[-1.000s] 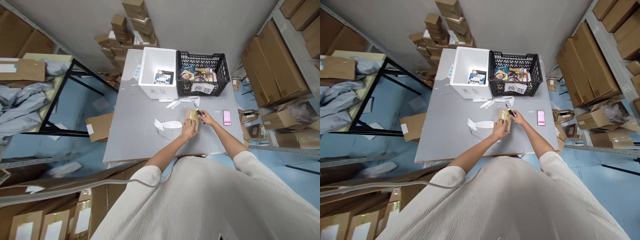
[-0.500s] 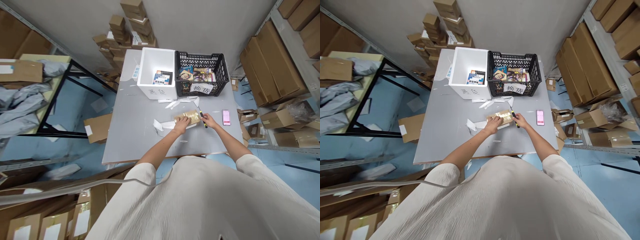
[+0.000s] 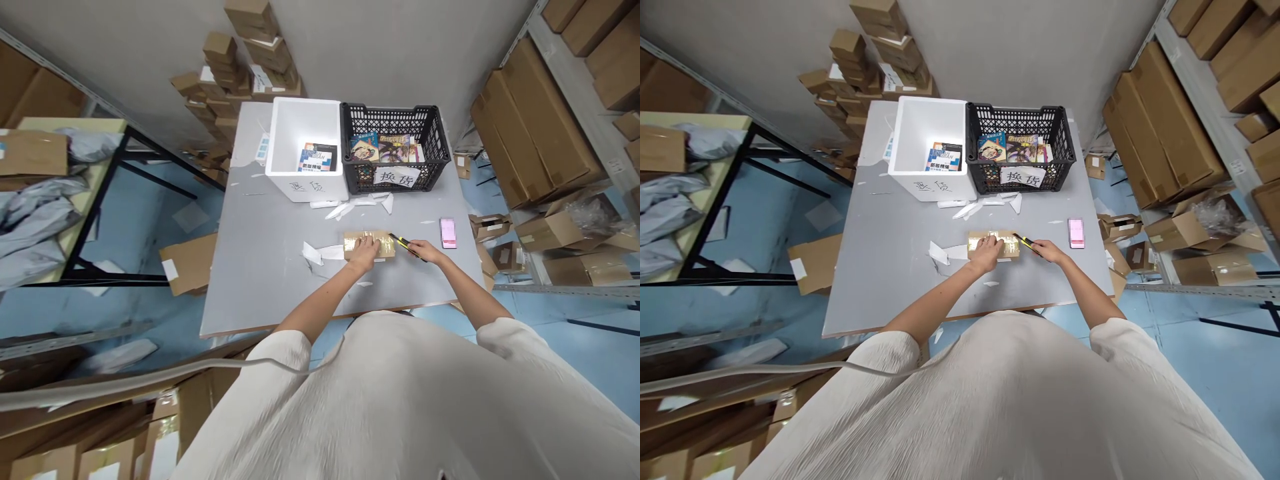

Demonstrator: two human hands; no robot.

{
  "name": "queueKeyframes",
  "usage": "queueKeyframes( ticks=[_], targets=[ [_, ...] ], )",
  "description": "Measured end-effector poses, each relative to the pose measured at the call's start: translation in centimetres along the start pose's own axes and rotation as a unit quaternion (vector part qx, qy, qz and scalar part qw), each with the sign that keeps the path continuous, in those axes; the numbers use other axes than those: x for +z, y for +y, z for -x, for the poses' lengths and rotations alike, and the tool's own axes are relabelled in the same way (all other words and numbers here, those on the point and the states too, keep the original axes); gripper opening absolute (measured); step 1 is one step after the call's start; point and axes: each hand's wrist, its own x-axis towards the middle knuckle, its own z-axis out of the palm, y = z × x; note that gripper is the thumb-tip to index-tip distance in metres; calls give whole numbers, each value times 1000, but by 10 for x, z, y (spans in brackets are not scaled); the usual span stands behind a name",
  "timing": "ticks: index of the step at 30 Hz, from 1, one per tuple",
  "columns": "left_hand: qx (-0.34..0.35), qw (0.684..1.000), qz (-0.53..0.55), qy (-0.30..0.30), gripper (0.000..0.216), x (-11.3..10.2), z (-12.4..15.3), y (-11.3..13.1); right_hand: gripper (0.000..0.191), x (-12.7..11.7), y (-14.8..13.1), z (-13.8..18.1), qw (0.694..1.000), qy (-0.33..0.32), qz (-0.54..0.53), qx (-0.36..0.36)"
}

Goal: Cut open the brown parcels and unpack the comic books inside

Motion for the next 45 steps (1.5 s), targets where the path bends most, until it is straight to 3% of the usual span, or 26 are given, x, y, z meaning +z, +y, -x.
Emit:
queueKeyframes(
  ticks=[3, 9, 13, 18, 21, 33, 38, 45],
  targets=[
    [-7, 1000, 18, 24, 66, 0, 2, 5, 37, -15, 2, 1, 998, 21, 56, -2],
    [26, 999, 28, 37, 44, -1, -2, 16, 30, -24, 3, 5, 997, 41, 61, -3],
    [60, 997, 21, 34, 49, -2, -9, 24, 29, -28, 2, 6, 994, 17, 103, -36],
    [50, 999, 9, 14, 46, -3, -18, 29, 24, -39, 0, 3, 959, 16, 268, -91],
    [46, 999, 4, 5, 43, -3, -22, 30, 33, -43, -2, 0, 934, 12, 344, -101],
    [31, 999, 30, 13, 51, -3, -12, 35, 36, -33, -13, -23, 896, 12, 428, -120],
    [25, 999, 32, 18, 48, -2, -9, 35, 36, -23, -16, -29, 904, 7, 409, -124],
    [26, 999, 19, 17, 48, -2, -7, 34, 30, -33, -1, -26, 949, -32, 306, -73]
  ],
)
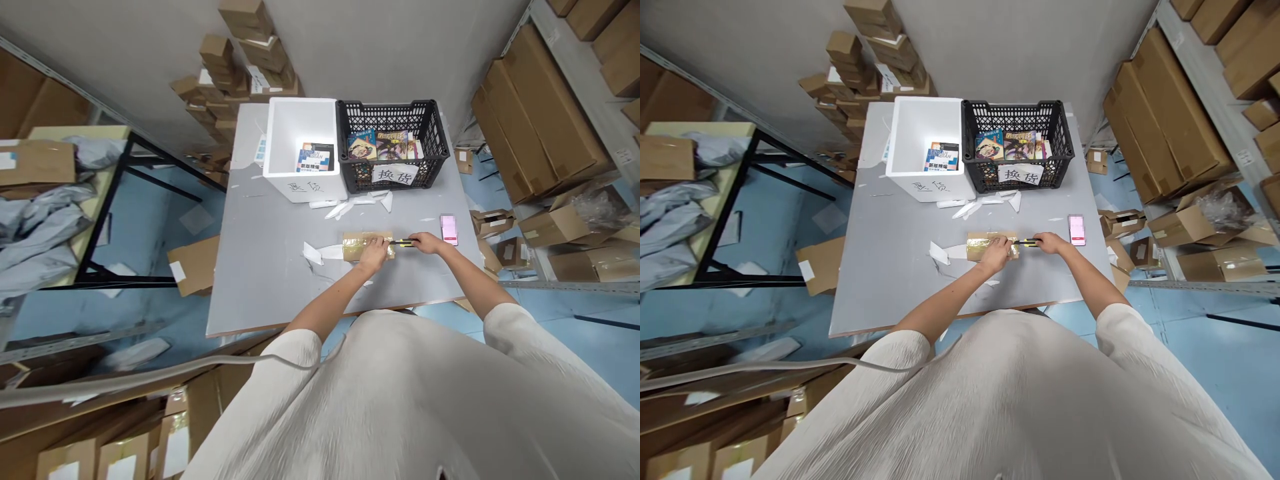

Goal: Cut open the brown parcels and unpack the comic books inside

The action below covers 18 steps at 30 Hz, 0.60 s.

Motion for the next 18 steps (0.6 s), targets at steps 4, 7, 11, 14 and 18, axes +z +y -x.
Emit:
queueKeyframes(
  ticks=[4, 7, 11, 14, 18],
  targets=[
    [2, 1000, 0, 4, 50, -1, 1, 1, 26, 3, 9, 5, 999, -10, -49, 12],
    [4, 1000, -1, 2, 50, -3, 1, 2, 24, 11, 7, 5, 998, 5, -65, 9],
    [2, 1000, 6, 2, 49, -3, 1, 2, 26, 22, 1, 5, 997, 29, -74, 11],
    [6, 1000, 7, 3, 54, -2, 0, 1, 26, 21, 2, 9, 997, 22, -77, 16],
    [3, 1000, 24, 3, 63, -4, 0, -2, 24, 14, 9, 20, 995, 23, -91, 28]
  ],
)
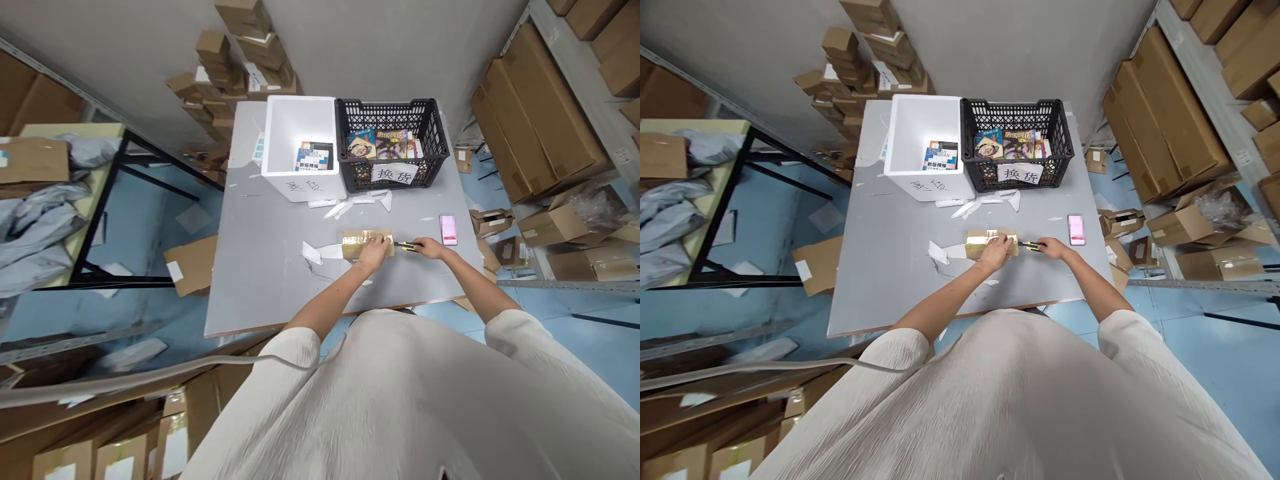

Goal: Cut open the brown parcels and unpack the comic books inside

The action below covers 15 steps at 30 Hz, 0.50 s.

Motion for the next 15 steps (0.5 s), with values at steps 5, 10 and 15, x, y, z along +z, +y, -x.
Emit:
queueKeyframes(
  ticks=[5, 10, 15],
  targets=[
    [4, 997, 57, 48, 62, -6, -2, -11, 26, -3, 1, 12, 997, 28, -68, 37],
    [-38, 996, 57, 53, 59, -7, -4, -21, 22, 0, -7, 25, 996, 45, -81, 8],
    [-65, 994, 62, 62, 66, -3, -5, -22, 29, 5, -18, 35, 998, 45, -20, -34]
  ],
)
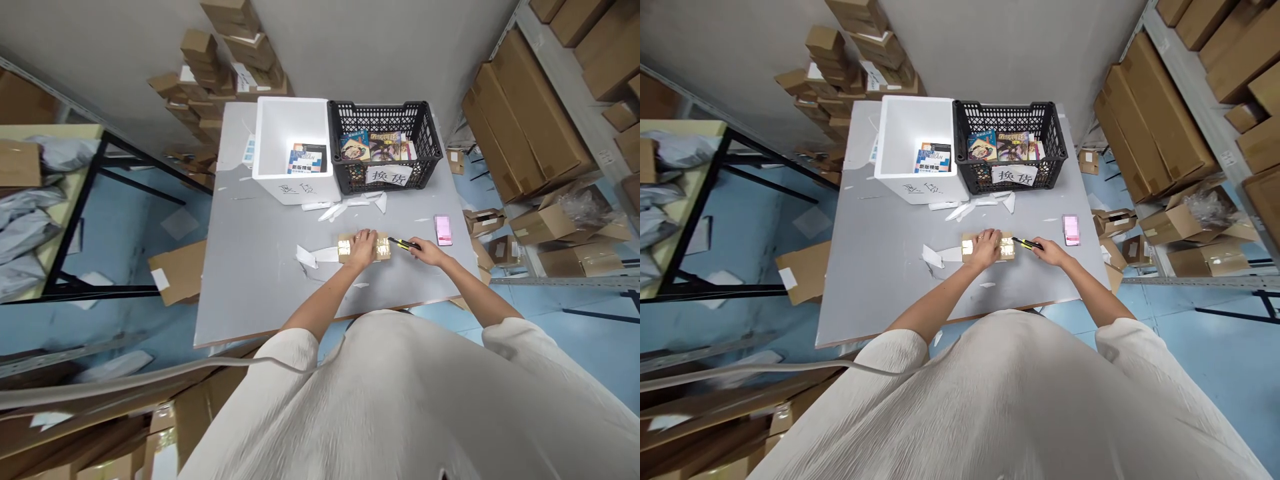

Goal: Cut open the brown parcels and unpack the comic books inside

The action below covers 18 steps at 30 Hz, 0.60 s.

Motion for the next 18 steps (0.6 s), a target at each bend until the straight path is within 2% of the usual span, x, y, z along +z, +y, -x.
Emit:
queueKeyframes(
  ticks=[3, 8, 12, 18],
  targets=[
    [-20, 1000, 2, -20, 70, 0, -5, 1, 36, 5, -5, 1, 997, 0, 63, -43],
    [-48, 998, 7, -39, 60, -1, -13, -1, 46, 12, -8, 0, 979, -5, 188, -75],
    [-35, 999, 3, -11, 57, 3, -6, -1, 51, 17, -7, 1, 970, 8, 232, -69],
    [-21, 998, -39, 32, 61, 13, 4, 3, 50, 28, 1, 3, 971, 43, 226, -68]
  ],
)
